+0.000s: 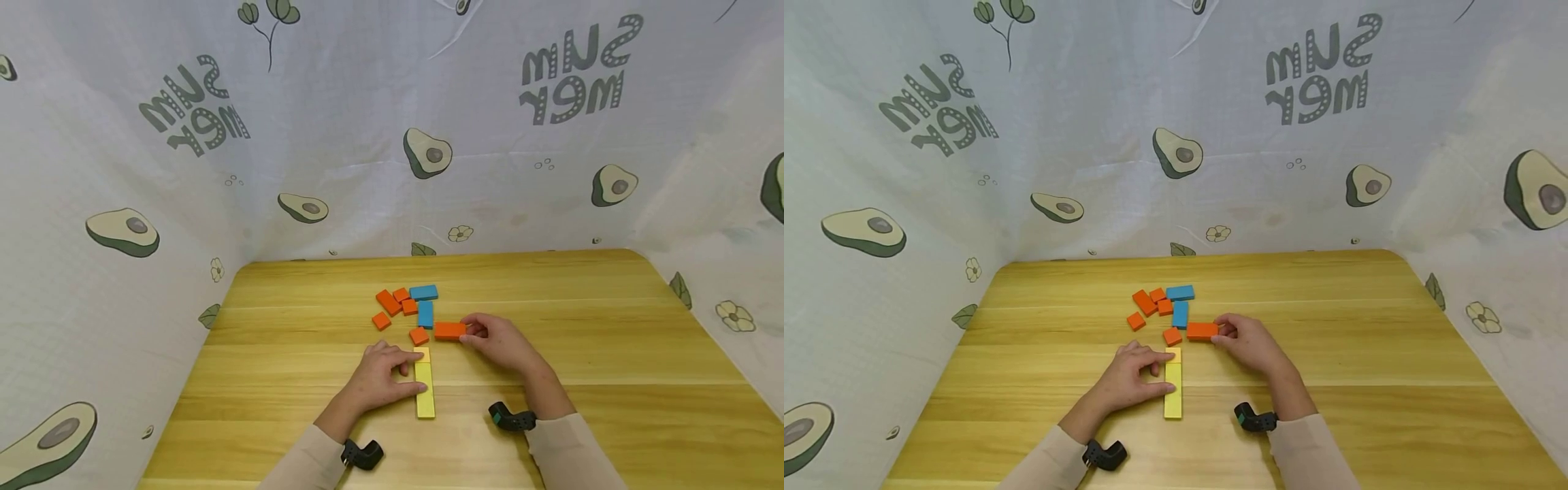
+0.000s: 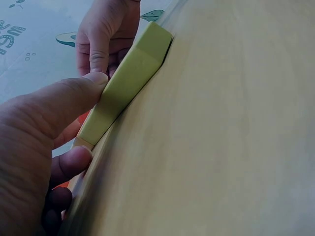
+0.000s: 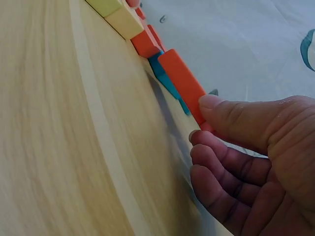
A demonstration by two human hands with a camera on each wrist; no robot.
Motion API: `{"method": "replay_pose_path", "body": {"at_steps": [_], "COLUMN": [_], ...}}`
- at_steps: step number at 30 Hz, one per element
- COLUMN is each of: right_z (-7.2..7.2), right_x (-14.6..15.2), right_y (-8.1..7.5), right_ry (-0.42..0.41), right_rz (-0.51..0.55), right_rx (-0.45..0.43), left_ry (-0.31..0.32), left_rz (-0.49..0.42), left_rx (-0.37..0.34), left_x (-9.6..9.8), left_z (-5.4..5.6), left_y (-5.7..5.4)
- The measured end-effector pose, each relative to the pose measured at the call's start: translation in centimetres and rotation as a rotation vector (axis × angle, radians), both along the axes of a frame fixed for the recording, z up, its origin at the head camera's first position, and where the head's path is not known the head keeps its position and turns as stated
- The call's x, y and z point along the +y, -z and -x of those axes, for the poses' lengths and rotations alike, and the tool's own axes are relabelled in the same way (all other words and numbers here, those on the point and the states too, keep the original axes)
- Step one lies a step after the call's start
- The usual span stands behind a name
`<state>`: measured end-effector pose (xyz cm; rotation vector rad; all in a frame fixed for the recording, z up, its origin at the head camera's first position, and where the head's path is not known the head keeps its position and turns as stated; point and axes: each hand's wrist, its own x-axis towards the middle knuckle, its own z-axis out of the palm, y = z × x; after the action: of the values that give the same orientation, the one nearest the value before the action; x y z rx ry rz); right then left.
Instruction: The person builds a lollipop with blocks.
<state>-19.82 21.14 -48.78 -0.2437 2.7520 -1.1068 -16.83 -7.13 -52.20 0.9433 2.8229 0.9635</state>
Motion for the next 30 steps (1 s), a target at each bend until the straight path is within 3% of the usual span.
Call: {"method": "replay_pose_path", "body": {"at_steps": [7,30], "right_z": [-0.2,-0.4], "right_x": [-1.0,-3.7], "right_y": [0.0,0.6], "right_ry": [-0.036,-0.045], "right_rz": [-0.013,-0.038], "right_rx": [-0.003,0.023], "left_ry": [0.001,0.002], "left_rz": [-0.007,0.002], "left_rx": [-0.006,0.005], "left_x": [0.0,0.0], "left_z": [-0.1,-0.1], "left_y": [0.0,0.0]}}
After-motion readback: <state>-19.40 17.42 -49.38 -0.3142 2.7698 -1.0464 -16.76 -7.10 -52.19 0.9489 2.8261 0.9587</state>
